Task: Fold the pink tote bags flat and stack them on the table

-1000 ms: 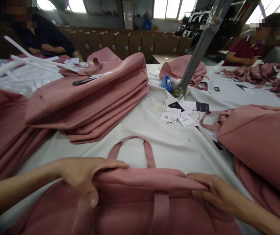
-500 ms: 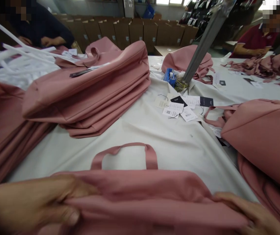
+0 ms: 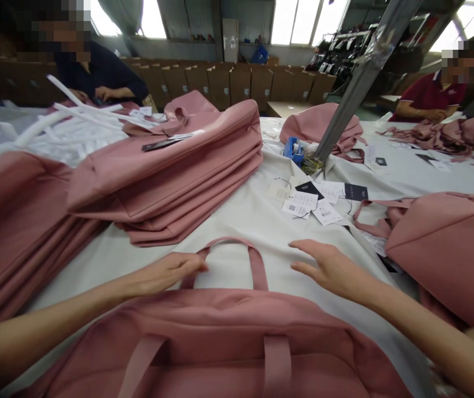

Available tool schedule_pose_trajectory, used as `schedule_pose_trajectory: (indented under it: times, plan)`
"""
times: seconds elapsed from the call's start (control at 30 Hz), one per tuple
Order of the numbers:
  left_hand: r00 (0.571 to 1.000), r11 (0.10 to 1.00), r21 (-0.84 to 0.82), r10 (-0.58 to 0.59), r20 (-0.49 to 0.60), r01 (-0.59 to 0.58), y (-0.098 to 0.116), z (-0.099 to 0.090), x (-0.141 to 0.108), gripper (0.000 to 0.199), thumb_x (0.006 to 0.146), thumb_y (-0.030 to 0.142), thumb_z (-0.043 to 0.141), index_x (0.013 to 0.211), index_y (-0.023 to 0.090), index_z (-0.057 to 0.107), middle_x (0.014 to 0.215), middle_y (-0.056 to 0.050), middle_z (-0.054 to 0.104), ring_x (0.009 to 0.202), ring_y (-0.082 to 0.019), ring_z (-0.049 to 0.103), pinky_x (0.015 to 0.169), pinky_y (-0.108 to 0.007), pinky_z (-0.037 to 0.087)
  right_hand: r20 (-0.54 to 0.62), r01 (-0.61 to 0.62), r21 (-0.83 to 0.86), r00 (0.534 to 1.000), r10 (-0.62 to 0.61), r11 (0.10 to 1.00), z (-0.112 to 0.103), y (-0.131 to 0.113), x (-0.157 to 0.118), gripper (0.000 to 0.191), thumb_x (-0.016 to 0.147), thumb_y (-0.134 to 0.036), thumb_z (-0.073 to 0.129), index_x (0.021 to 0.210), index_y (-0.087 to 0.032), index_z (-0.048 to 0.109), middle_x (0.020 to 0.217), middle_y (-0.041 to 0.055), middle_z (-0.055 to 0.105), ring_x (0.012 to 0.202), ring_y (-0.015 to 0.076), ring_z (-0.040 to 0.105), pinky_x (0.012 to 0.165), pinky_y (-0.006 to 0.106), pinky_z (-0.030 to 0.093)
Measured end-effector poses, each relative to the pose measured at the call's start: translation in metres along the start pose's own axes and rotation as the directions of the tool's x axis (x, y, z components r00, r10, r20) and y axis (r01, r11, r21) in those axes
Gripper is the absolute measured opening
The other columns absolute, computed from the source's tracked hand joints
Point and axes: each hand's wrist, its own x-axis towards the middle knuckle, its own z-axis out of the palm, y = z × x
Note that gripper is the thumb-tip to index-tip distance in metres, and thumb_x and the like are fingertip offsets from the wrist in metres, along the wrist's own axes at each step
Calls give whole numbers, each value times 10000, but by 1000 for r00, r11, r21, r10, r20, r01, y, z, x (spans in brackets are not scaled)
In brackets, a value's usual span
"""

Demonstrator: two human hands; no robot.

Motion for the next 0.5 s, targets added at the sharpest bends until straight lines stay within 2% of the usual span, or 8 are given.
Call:
schedule_pose_trajectory:
  times: [0.07,0.17,0.23,0.3,0.33,0.4,0.47,0.5]
  plan:
    - [994,984,169,-65,85,50,0,4,19,476,872,484,480,1192,146,577,1066,-92,665,900,-225,611,782,-301,471,-28,193,-73,980,-196,978,20,-16,42,416,925,-400,486,1287,-201,538,1303,95,581,1187,253,554,1048,427,428]
    - [940,946,322,-145,308,40,17,15,25,380,759,389,622,1054,151,645,923,-90,691,763,-237,619,616,-286,443,64,350,-88,936,-345,933,48,-46,85,472,926,-289,483,1371,-138,441,1406,138,479,1295,239,454,1091,410,377]
    - [952,954,300,-84,294,-8,40,21,7,220,770,348,601,896,180,668,830,-53,689,718,-214,610,589,-273,419,187,420,-44,895,-406,906,62,-66,93,560,893,-270,539,1406,-106,387,1463,168,395,1346,256,381,1112,423,339]
    - [968,965,261,-32,249,-36,67,20,-24,140,791,317,576,835,206,649,765,-12,673,679,-181,596,588,-259,411,346,461,66,821,-454,885,71,-85,85,586,861,-285,584,1388,-93,414,1447,186,412,1312,282,420,1090,431,359]
    - [971,971,238,-34,235,-24,81,17,-41,108,792,300,578,824,215,636,748,3,665,659,-169,588,585,-252,411,446,448,145,767,-462,882,74,-93,76,540,856,-295,584,1348,-101,471,1386,177,491,1239,284,496,1047,422,406]
    - [965,982,187,-50,258,1,105,7,-71,48,801,268,584,819,241,620,771,27,662,655,-150,582,599,-237,423,662,319,336,589,-463,886,77,-107,53,378,866,-310,542,1199,-142,608,1151,101,662,1021,239,619,913,359,492]
    - [950,987,153,-2,311,-49,118,-5,-91,8,803,251,613,798,257,613,849,37,665,730,-146,592,663,-222,442,807,67,473,367,-463,878,71,-117,24,289,865,-364,515,985,-174,697,862,13,702,835,191,639,782,294,518]
    - [943,985,148,34,331,-88,119,-10,-95,26,799,261,635,782,259,616,884,38,666,779,-148,597,699,-214,448,832,-69,507,299,-467,859,66,-120,9,291,843,-409,536,898,-182,710,781,-11,683,794,182,633,742,276,517]
